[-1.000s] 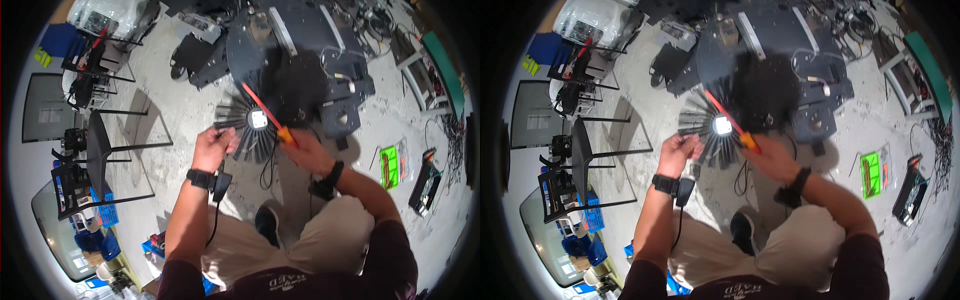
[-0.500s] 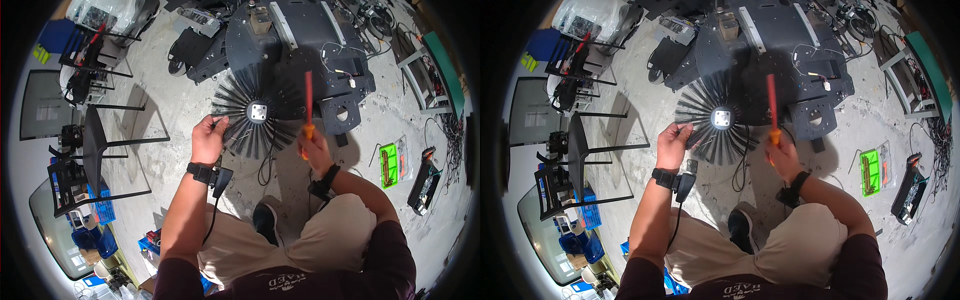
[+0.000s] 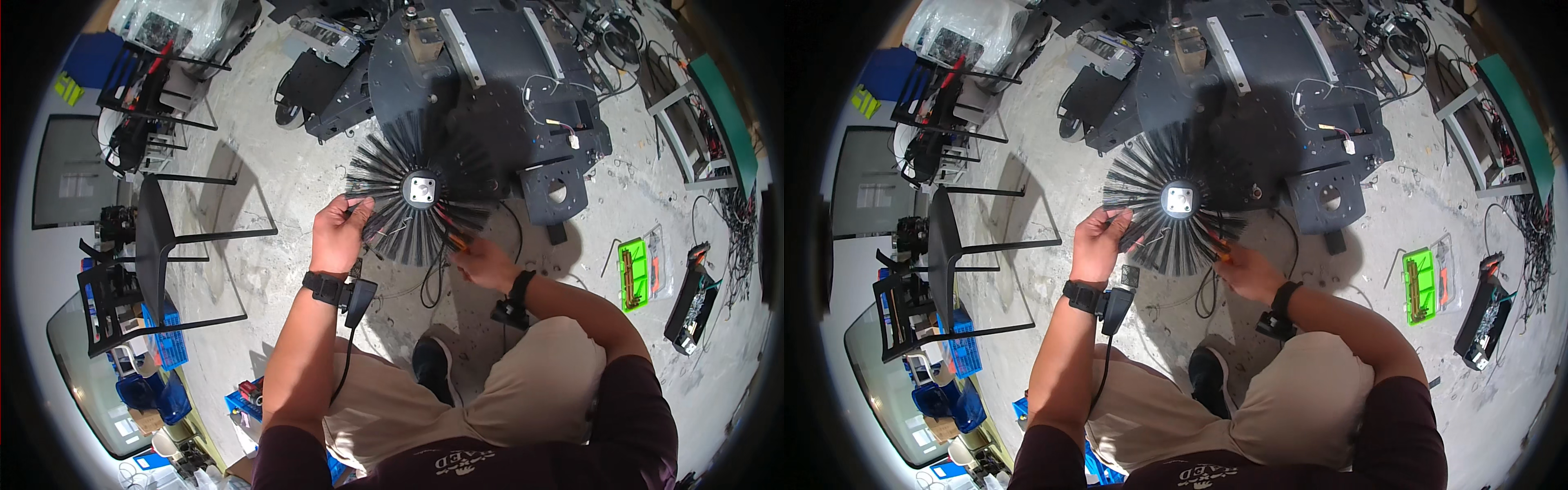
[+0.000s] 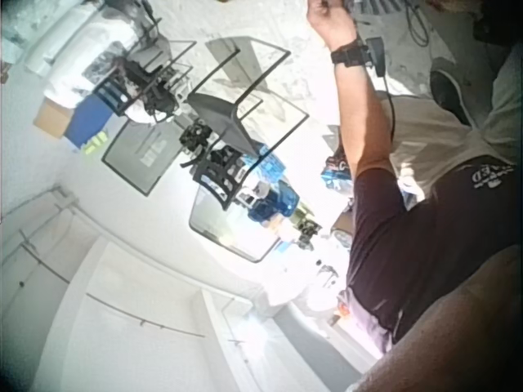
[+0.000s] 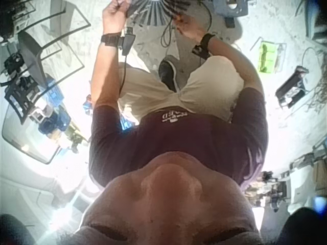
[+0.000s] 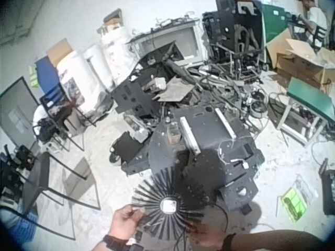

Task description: The recorder is assembling or repairing a large circular brush assembly, connecting internal wires and using a screwdriver to secure components.

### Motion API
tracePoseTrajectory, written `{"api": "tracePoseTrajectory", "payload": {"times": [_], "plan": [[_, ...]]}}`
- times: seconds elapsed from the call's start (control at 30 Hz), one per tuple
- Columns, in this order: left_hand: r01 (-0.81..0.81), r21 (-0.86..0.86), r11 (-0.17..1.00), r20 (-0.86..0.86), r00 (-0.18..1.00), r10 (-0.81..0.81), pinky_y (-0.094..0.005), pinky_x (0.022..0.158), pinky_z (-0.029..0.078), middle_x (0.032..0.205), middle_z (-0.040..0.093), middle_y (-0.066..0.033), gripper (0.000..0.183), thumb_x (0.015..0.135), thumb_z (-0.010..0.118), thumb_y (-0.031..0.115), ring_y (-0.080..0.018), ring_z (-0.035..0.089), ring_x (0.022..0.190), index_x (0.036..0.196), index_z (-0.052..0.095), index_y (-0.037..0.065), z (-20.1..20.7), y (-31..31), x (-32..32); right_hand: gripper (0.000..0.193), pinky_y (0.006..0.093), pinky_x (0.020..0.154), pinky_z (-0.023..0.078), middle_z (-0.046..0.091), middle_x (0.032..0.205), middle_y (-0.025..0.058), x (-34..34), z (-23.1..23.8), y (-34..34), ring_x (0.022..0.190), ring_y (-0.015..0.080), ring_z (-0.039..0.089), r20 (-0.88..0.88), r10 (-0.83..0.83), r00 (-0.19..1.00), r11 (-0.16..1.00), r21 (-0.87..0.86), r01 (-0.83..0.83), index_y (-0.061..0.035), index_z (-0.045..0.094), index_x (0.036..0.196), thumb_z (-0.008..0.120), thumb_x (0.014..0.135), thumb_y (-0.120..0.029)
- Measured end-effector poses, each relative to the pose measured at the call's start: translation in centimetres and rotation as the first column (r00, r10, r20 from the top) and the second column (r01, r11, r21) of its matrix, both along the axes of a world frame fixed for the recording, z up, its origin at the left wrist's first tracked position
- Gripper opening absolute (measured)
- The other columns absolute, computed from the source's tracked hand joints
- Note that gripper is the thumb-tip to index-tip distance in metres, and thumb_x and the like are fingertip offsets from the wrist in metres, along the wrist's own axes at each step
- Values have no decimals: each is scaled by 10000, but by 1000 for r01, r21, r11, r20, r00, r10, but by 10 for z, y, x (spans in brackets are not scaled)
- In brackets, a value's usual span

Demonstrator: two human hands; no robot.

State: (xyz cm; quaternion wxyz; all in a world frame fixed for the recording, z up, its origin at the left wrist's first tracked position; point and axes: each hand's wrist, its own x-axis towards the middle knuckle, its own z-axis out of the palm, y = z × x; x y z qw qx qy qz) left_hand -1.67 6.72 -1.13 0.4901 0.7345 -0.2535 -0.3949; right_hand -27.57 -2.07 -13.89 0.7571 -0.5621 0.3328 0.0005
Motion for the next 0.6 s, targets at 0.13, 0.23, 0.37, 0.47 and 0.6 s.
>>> {"api": "tracePoseTrajectory", "payload": {"times": [0.13,0.23,0.37,0.47,0.6], "plan": [[28,133,991,-4,1000,-27,-261,717,600,916,764,-129,113,1035,582,-34,-154,739,797,1107,664,-65,21,-5,-22,311,335,620,517,653,804,38,-5,38,-16,653,139,638,102,-24,995,975,222,1,-11,596,1199,631,1043,-279],[61,64,996,-5,998,-61,-264,714,597,925,767,-136,128,1028,574,-55,-166,749,831,1123,658,-74,24,-5,-16,314,355,621,523,658,796,54,-15,26,-10,654,154,653,83,-66,994,978,203,48,-9,600,1186,632,1037,-283],[-13,55,998,97,995,7,-244,758,561,936,765,-83,96,1039,679,36,-100,705,836,1058,694,-56,12,-11,0,290,364,597,519,654,781,72,-6,6,-8,653,175,661,-26,101,995,980,-171,-104,2,594,1201,619,1032,-233],[25,19,1000,100,995,-27,-244,770,555,932,765,-57,96,1044,683,55,-86,690,834,1043,706,-38,2,-7,6,297,364,603,523,654,775,71,4,13,-10,653,175,664,-27,110,994,983,-143,-113,2,595,1224,613,1035,-227],[17,111,994,-11,1000,-16,-270,770,576,960,781,-60,120,1061,678,109,-122,723,828,1084,712,-4,6,-6,-7,312,372,628,525,647,771,60,14,41,-34,663,175,658,78,18,997,999,-50,-14,8,594,1222,612,1039,-244]]}}
